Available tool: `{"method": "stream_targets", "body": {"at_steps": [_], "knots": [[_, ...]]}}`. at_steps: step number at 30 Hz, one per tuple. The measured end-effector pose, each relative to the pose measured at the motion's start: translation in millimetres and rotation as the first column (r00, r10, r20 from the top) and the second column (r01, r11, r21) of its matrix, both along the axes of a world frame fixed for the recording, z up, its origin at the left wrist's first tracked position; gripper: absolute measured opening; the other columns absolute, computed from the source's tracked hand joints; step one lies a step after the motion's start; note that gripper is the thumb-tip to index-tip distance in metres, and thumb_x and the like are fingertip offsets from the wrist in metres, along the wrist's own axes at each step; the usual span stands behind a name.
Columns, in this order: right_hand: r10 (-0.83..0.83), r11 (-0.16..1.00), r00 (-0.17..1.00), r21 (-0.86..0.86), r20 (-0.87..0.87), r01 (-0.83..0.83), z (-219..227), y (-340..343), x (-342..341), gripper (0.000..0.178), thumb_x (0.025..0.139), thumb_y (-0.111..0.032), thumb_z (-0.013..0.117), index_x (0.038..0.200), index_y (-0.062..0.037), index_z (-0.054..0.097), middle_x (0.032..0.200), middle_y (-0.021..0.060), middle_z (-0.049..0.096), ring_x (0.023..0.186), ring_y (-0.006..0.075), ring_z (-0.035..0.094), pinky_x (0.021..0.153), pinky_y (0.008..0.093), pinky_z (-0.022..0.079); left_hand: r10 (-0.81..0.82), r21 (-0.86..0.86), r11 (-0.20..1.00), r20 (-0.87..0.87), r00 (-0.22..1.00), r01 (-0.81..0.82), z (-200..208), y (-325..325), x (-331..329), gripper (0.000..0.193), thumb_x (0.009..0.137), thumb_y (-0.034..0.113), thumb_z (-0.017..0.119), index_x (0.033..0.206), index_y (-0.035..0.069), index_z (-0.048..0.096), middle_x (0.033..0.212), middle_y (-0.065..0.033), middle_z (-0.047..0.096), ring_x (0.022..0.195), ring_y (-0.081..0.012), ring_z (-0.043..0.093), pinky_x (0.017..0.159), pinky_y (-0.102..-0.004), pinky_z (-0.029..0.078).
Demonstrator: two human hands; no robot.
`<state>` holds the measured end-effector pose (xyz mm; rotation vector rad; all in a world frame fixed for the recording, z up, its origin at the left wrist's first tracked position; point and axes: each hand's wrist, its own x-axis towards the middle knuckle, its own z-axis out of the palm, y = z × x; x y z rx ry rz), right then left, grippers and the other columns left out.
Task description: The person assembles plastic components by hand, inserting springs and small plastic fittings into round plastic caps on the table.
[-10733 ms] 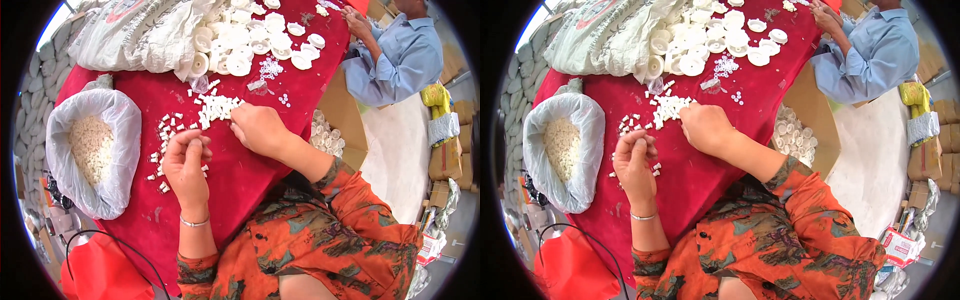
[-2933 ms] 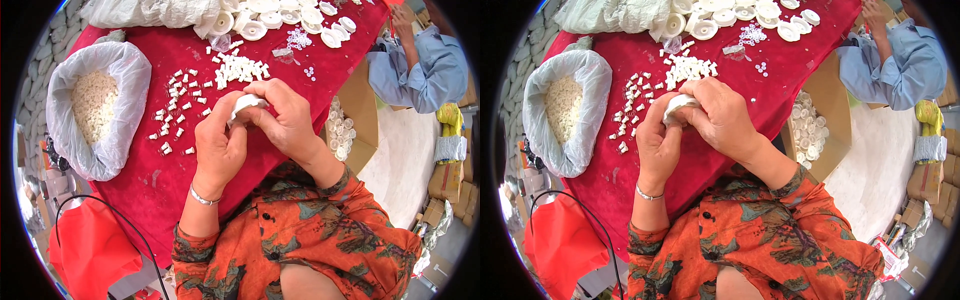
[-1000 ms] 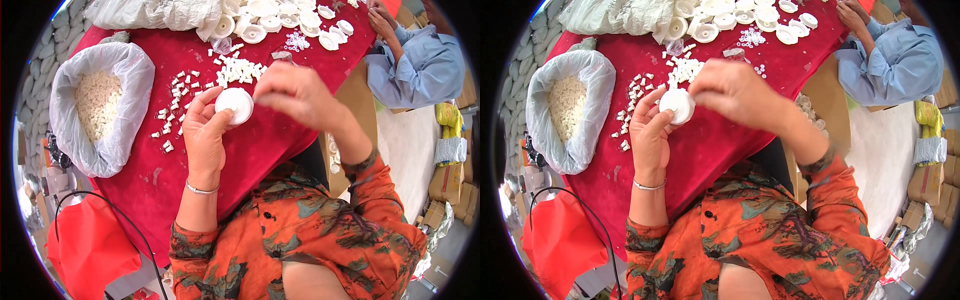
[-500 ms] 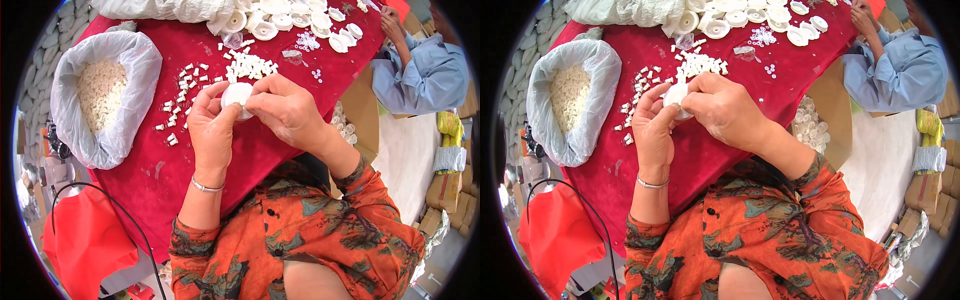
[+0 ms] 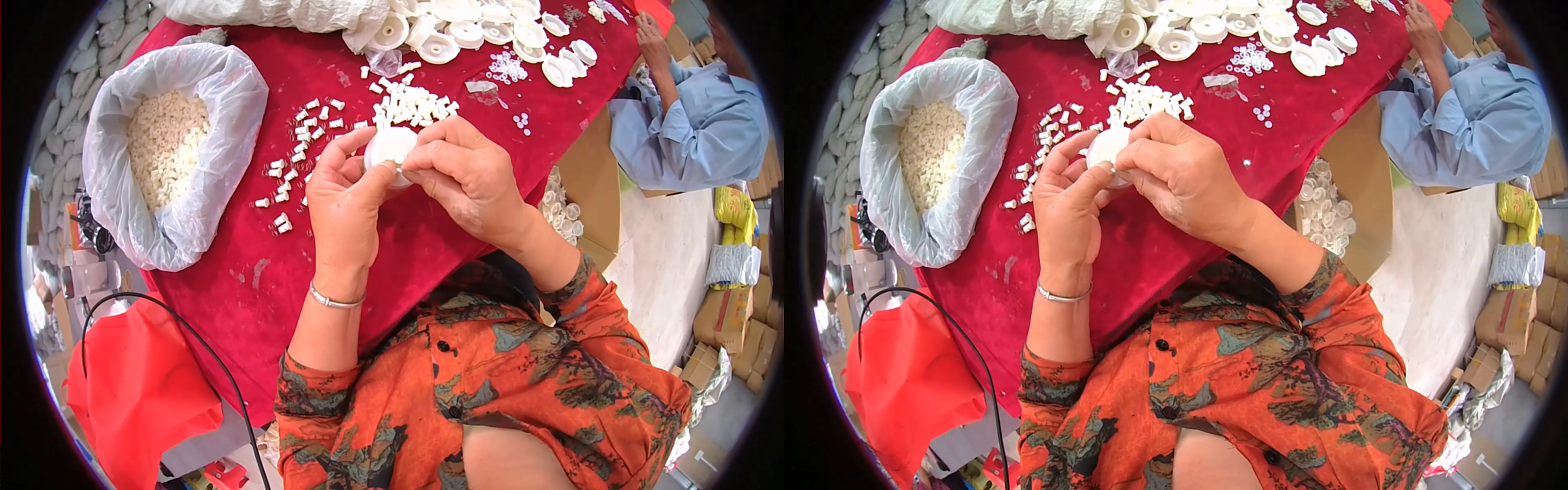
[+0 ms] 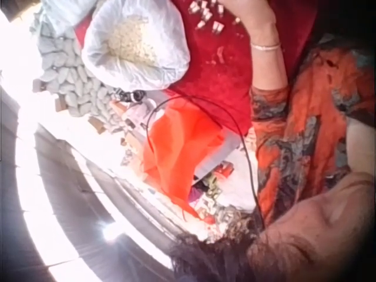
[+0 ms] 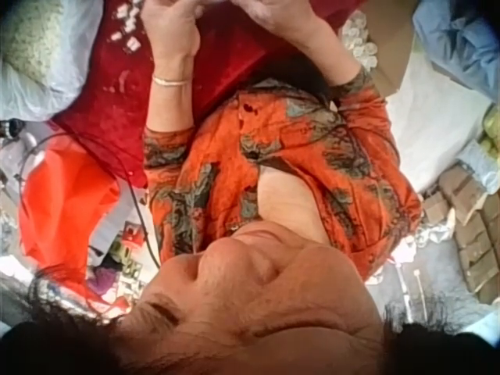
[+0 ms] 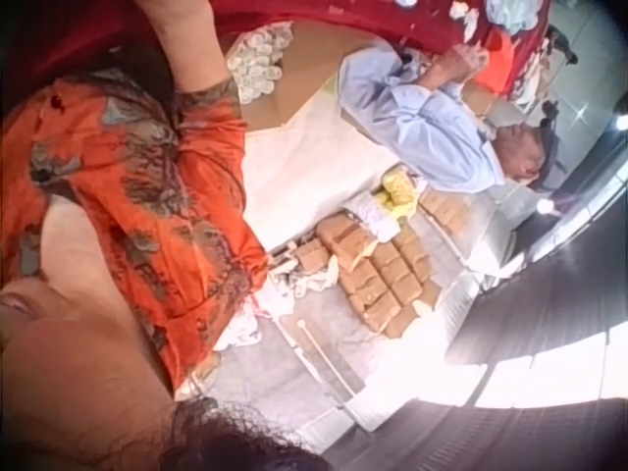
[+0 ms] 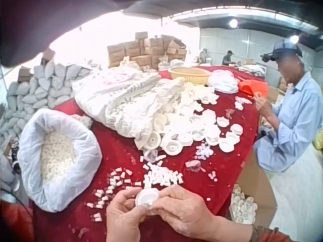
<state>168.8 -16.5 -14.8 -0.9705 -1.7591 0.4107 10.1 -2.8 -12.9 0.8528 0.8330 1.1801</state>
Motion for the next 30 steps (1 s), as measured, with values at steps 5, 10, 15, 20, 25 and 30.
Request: {"method": "stream_targets", "body": {"at_steps": [5,10,15,20,25,30], "knots": [[-0.089,0.995,0.992,0.054,0.088,0.085,-0.5,1.5,-0.2,0.017,0.073,0.004,0.070,0.087,-0.0029,0.063,0.088,0.0101,0.057,0.075,0.0243,0.060,0.063,0.0315,0.050,-0.004,-0.014,1.000,0.004,1.000,0.004,2.5,-0.2,2.5,0.039,0.084,-0.006,0.061,0.122,-0.005,0.051,0.100,-0.0145,0.067,0.087,-0.0178,0.067,0.077,-0.0301,0.058],[-0.139,0.985,0.981,0.125,0.132,0.123,-2.3,2.4,-2.3,0.017,0.072,0.001,0.071,0.085,-0.0033,0.060,0.086,0.0107,0.055,0.075,0.0281,0.059,0.063,0.0354,0.050,-0.020,0.001,1.000,-0.010,1.000,0.020,-0.2,-0.6,2.0,0.039,0.084,-0.006,0.062,0.122,-0.005,0.051,0.101,-0.0144,0.067,0.088,-0.0172,0.066,0.077,-0.0292,0.058],[-0.125,0.987,0.986,0.115,0.113,0.111,-5.4,1.4,-5.1,0.018,0.073,0.000,0.071,0.087,-0.0030,0.059,0.089,0.0126,0.056,0.077,0.0287,0.060,0.065,0.0354,0.051,0.031,0.081,0.996,-0.139,0.990,-0.020,1.3,-2.3,5.0,0.036,0.085,-0.006,0.059,0.120,-0.005,0.052,0.101,-0.0131,0.067,0.089,-0.0151,0.065,0.078,-0.0269,0.056],[-0.078,0.994,0.988,0.085,0.131,0.067,-2.5,1.1,-3.1,0.017,0.074,0.000,0.069,0.088,-0.0027,0.059,0.089,0.0137,0.056,0.077,0.0295,0.060,0.066,0.0353,0.052,0.084,0.154,0.987,-0.192,0.978,-0.054,-2.6,-1.2,4.8,0.033,0.084,-0.005,0.058,0.117,-0.005,0.055,0.099,-0.0118,0.067,0.087,-0.0132,0.065,0.076,-0.0253,0.054],[-0.116,0.985,0.974,0.149,0.195,0.088,0.5,2.2,-2.2,0.015,0.076,-0.001,0.067,0.089,-0.0028,0.059,0.090,0.0145,0.057,0.078,0.0302,0.060,0.067,0.0360,0.052,0.074,0.194,0.981,-0.291,0.954,-0.017,1.9,-1.7,2.6,0.037,0.083,-0.010,0.055,0.120,-0.006,0.055,0.101,-0.0112,0.067,0.087,-0.0133,0.064,0.076,-0.0246,0.054],[-0.065,0.998,0.932,0.000,0.357,0.070,20.5,1.7,9.1,0.017,0.078,-0.003,0.065,0.094,-0.0009,0.059,0.092,0.0162,0.057,0.078,0.0315,0.061,0.069,0.0347,0.052,0.021,0.240,0.969,-0.299,0.954,0.054,3.8,-2.3,0.2,0.033,0.083,-0.007,0.056,0.116,-0.005,0.056,0.098,-0.0106,0.067,0.087,-0.0122,0.064,0.077,-0.0251,0.053]]}}
